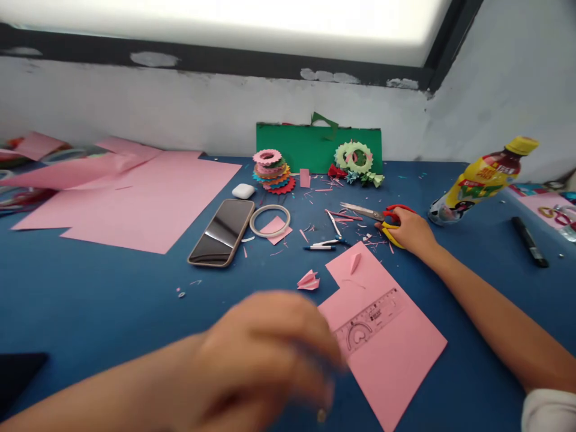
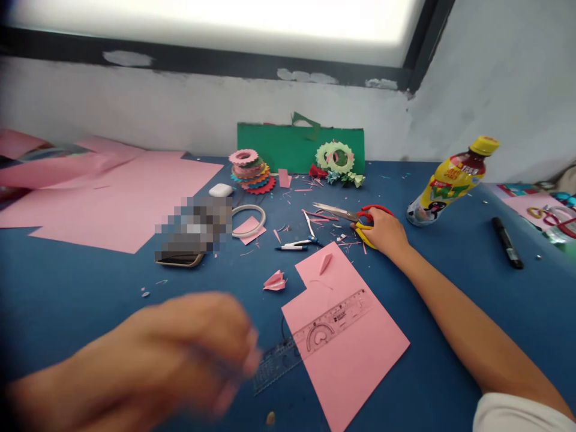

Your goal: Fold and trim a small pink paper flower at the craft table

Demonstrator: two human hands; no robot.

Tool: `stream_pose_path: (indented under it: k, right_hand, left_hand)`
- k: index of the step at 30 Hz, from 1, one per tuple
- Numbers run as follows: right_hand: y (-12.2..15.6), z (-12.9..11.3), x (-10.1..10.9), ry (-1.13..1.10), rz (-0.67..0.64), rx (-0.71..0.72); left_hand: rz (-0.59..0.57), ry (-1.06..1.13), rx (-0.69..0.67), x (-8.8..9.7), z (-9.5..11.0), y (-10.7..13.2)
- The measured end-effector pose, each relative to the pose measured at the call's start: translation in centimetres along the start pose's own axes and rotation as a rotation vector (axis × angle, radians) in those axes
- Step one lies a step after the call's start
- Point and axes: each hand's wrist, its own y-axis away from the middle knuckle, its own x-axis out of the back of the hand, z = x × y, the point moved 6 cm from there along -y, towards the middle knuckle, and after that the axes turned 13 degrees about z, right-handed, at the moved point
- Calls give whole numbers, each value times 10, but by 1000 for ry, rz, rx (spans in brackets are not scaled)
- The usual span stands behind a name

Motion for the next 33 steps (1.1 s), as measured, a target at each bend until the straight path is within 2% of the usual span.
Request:
stream_pose_path:
  k: [1,3,6,8,11,15,19,21,23,27,33]
  right_hand:
    - [-1,2,-1,-21,-11,-16]
    - [-4,7,-1,-68,-51,-41]
    - [-6,13,-3,-129,-173,-64]
    - [-7,16,-3,-142,-239,-53]
    - [-8,15,0,-125,-230,30]
    - [-8,-2,14,-69,-112,172]
    - [7,-49,45,-104,76,313]
    - [22,-79,55,-202,93,469]
    - [35,-98,62,-240,148,565]
    - [44,-106,54,-273,166,590]
    - [47,-105,32,-309,73,581]
  left_hand:
    - [-37,1,71,0,-13,-17]
    - [-93,-190,259,-5,-47,-32]
    - [-289,-309,413,-23,-89,-18]
    - [-353,-263,435,-30,-101,-7]
    - [-368,-118,461,-32,-102,-3]
    - [-374,49,571,-31,-94,-9]
    - [-304,60,740,-26,-98,-8]
    - [-247,-2,729,-21,-102,-8]
    - [-205,-75,658,-18,-105,-8]
    - [-155,-50,561,-17,-107,-9]
    - [-40,146,661,-19,-103,-12]
